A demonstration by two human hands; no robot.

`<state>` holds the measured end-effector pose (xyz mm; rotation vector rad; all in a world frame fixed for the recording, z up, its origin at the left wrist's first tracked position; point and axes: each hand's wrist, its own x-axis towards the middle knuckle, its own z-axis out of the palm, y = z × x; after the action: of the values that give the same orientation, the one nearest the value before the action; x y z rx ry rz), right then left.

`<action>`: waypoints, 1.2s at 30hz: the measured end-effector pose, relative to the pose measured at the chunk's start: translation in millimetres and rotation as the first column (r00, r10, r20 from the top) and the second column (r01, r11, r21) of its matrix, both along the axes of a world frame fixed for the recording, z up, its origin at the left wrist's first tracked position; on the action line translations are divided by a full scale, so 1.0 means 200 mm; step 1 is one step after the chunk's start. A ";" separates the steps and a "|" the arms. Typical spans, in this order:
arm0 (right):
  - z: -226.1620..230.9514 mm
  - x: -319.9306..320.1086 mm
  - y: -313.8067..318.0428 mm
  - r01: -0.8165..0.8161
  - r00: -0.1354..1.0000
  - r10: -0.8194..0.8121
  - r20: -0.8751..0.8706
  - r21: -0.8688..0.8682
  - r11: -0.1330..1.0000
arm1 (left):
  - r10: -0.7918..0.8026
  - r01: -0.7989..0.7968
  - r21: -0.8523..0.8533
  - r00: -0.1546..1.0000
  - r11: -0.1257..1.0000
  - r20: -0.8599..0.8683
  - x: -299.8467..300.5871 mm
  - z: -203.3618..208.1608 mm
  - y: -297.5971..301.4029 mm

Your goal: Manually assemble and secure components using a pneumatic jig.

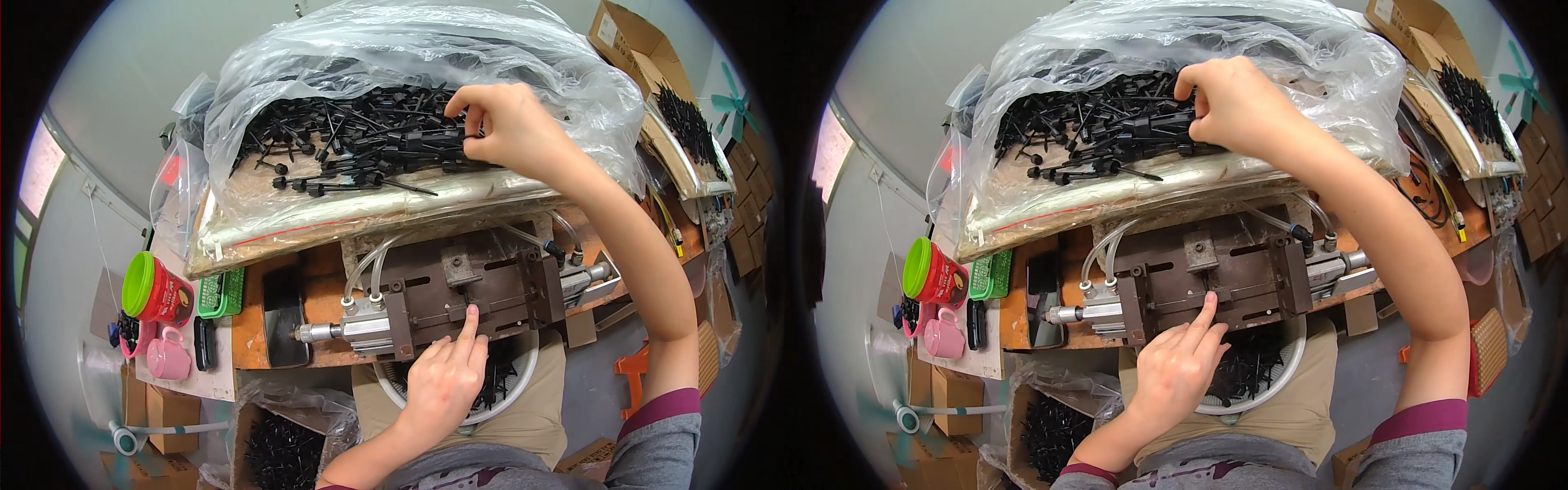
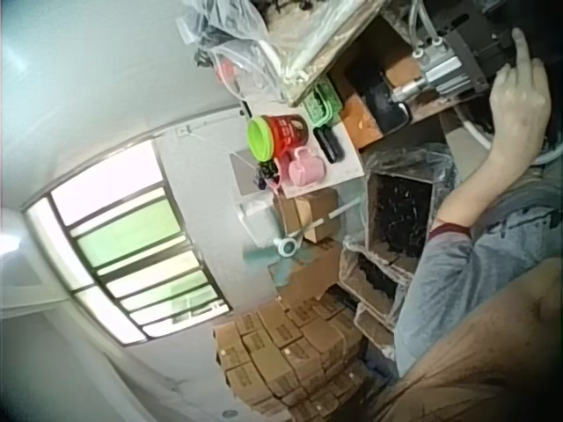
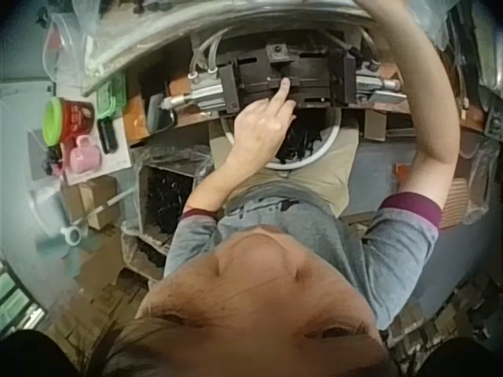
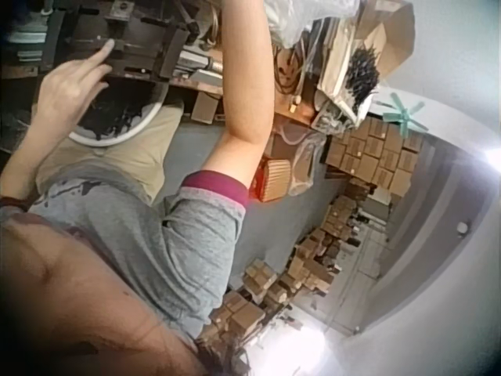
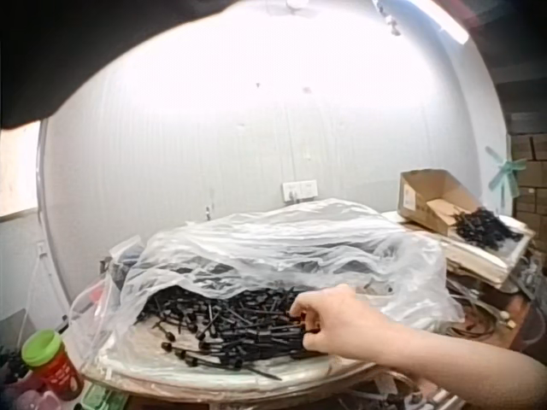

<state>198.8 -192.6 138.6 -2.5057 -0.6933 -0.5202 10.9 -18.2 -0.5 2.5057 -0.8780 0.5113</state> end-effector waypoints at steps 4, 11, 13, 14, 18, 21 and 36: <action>0.06 -0.03 -0.10 0.054 0.991 -0.020 -0.133 0.253 0.966 | 0.016 -0.016 -0.001 0.999 1.000 -0.035 0.00 0.01 -0.01; -0.08 -0.42 -0.07 -0.256 0.906 0.153 0.395 0.224 0.940 | -0.028 -0.001 -0.162 0.984 0.987 -0.174 0.00 0.08 0.03; -0.19 -0.56 -0.06 -0.271 0.819 0.227 0.527 0.007 0.962 | -0.129 -0.035 -0.448 0.935 0.893 -0.330 0.00 0.13 0.04; -0.24 -0.62 -0.05 -0.325 0.811 0.297 0.504 -0.033 0.945 | -0.172 -0.095 -0.626 0.920 0.774 -0.353 -0.01 0.16 0.04; -0.40 -0.79 0.00 -0.385 0.802 0.349 0.484 -0.029 0.923 | -0.330 -0.088 -0.818 0.887 0.568 -0.324 0.00 0.22 0.07; -0.43 -0.82 -0.02 -0.338 0.810 0.333 0.482 -0.080 0.938 | -0.305 -0.073 -0.792 0.898 0.606 -0.316 -0.02 0.19 0.07; -0.58 -0.98 -0.16 -0.193 0.981 0.149 0.122 0.603 0.774 | -0.032 0.028 -0.051 0.996 0.998 -0.083 -0.03 0.03 0.03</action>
<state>2.2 -223.8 23.6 -1.7989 -0.6398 -0.6436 5.4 -12.0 5.5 2.4459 -0.8592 0.4109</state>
